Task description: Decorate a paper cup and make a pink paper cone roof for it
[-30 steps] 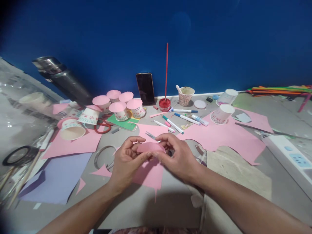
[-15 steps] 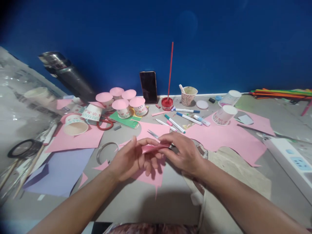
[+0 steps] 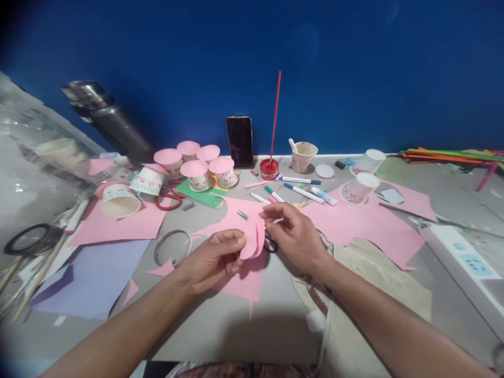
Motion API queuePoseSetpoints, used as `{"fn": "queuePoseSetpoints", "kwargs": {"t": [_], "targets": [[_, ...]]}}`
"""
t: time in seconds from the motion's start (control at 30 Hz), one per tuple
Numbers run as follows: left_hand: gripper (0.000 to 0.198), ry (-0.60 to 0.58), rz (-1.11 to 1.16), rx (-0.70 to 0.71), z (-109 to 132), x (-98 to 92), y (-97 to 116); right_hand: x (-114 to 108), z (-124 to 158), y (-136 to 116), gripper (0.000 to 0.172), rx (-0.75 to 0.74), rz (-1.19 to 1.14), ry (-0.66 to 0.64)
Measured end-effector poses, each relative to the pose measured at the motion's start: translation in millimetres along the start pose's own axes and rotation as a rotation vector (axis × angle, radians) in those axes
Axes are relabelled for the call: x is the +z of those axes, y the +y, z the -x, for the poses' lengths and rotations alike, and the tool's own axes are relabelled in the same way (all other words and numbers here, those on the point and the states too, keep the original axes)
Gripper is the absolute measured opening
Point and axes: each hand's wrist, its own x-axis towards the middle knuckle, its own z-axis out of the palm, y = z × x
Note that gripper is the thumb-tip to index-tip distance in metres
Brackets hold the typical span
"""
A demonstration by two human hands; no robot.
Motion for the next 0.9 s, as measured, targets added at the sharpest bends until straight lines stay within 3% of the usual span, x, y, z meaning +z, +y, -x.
{"fn": "queuePoseSetpoints", "kwargs": {"t": [0.1,0.17,0.27,0.47,0.73,0.9], "targets": [[0.04,0.074,0.045,0.051,-2,0.2,-1,1,1,3,0.032,0.197,-0.273,-0.108],[0.042,0.087,0.052,0.072,-2,1.4,-3,5,4,3,0.044,0.232,-0.393,-0.182],[0.04,0.103,0.055,0.136,-3,4.3,-9,16,11,0,0.063,0.232,-0.362,-0.226],[0.035,0.126,-0.007,0.203,-4,5.0,-18,25,17,-3,0.043,0.197,-0.165,-0.198],[0.039,0.172,-0.222,0.259,-2,-1.2,-10,15,8,-2,0.035,0.323,-0.408,-0.304],[0.039,0.207,-0.275,0.265,-3,0.4,-7,12,7,-5,0.033,0.361,-0.396,-0.346]]}}
